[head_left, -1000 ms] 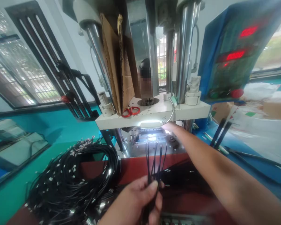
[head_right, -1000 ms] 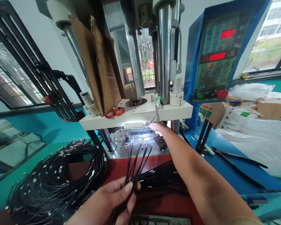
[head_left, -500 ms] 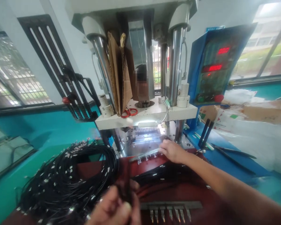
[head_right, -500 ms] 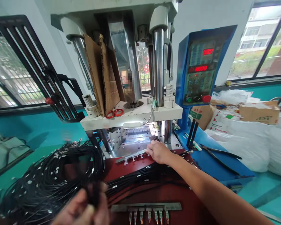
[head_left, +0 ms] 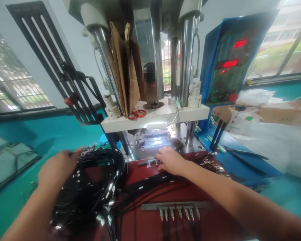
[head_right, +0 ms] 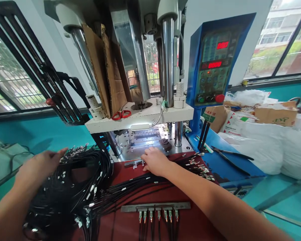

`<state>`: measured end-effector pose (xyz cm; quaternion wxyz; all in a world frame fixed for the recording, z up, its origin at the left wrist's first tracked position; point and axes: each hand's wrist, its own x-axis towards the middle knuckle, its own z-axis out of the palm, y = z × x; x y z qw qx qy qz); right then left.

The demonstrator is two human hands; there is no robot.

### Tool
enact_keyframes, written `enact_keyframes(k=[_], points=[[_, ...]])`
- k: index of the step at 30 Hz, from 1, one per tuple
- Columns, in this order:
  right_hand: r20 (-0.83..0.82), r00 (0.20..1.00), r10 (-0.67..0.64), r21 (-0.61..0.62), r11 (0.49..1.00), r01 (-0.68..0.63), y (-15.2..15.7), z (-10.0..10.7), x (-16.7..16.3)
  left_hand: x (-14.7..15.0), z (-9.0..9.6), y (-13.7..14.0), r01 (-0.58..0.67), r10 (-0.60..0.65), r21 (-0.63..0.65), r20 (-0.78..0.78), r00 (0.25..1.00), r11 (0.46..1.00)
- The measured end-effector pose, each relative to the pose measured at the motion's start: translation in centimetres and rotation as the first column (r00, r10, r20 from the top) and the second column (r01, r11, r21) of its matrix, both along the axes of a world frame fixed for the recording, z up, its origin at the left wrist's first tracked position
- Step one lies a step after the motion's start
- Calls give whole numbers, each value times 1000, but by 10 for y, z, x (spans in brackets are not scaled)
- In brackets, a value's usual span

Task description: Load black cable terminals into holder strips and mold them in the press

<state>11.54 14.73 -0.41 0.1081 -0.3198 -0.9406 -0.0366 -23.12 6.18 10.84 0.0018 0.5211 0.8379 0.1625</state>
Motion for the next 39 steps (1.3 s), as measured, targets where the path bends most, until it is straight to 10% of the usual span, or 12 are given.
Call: enact_keyframes(k=[3,6,10,17,25,30,32,35,39], points=[[53,997,61,45,997,-63,-2,1,-11,57,-8,-18,322,-322,75,-13,947,944],[95,989,113,79,990,-120,-5,2,-12,118,-24,-43,718,-719,61,129,683,693],[132,977,167,111,977,-182,-11,4,-9,153,-51,-62,890,-851,-73,266,453,451],[104,986,129,138,980,-142,-4,4,-10,133,-97,12,719,-719,-34,-48,693,694],[-84,993,81,144,987,-68,-1,16,15,141,-114,44,692,-697,-85,-105,709,717],[-353,929,-113,168,969,182,-44,53,88,143,-95,35,725,-729,-75,-67,681,685],[-536,788,-304,167,877,451,-79,60,138,140,-91,17,754,-754,-26,-51,655,657],[-657,477,-583,52,597,801,-146,44,220,124,-103,-10,812,-813,-38,2,583,582],[-336,200,-920,-163,266,950,-227,-14,307,109,-129,-34,877,-881,-97,9,473,470]])
